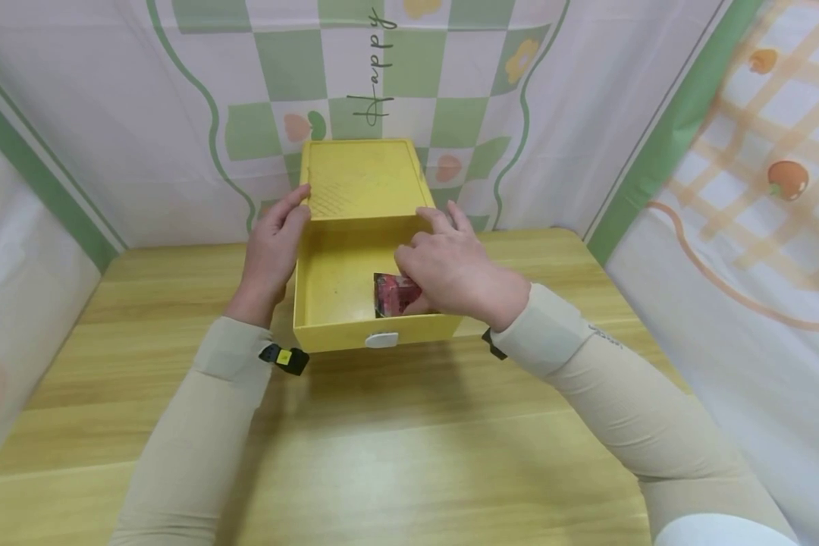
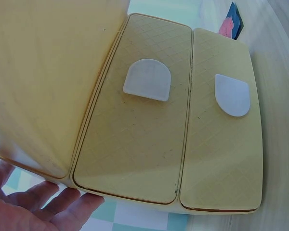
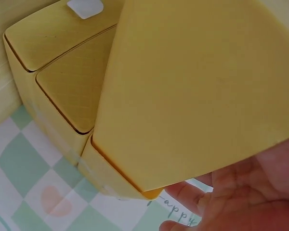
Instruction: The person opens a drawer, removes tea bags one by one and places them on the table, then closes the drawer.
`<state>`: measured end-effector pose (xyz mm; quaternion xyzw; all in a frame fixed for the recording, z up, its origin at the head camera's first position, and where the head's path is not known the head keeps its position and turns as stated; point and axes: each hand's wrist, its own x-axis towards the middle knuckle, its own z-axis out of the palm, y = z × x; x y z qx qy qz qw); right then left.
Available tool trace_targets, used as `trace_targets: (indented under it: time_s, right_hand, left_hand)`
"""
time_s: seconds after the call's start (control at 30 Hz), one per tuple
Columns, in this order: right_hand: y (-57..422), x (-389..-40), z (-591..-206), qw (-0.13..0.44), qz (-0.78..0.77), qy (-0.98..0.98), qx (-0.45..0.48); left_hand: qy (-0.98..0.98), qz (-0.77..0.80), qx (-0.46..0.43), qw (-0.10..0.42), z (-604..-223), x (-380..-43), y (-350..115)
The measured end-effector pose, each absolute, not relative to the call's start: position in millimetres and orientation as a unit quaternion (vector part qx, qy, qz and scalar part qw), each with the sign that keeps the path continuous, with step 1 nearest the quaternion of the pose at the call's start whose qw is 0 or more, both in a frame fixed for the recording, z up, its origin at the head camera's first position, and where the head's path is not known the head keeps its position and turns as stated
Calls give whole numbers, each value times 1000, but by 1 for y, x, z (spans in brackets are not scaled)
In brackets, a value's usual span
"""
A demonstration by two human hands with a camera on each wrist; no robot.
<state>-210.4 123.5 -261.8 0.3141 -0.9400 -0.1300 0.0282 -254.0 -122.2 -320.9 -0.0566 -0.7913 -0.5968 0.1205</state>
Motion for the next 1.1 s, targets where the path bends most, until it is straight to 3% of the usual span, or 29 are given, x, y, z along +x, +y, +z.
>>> trace_targets:
  time_s: [1.1]
  right_hand:
    - [142,-205,-250,31,-31,-948,315]
  left_hand:
    - [-795,-593,-44,119,-321,-252,-120]
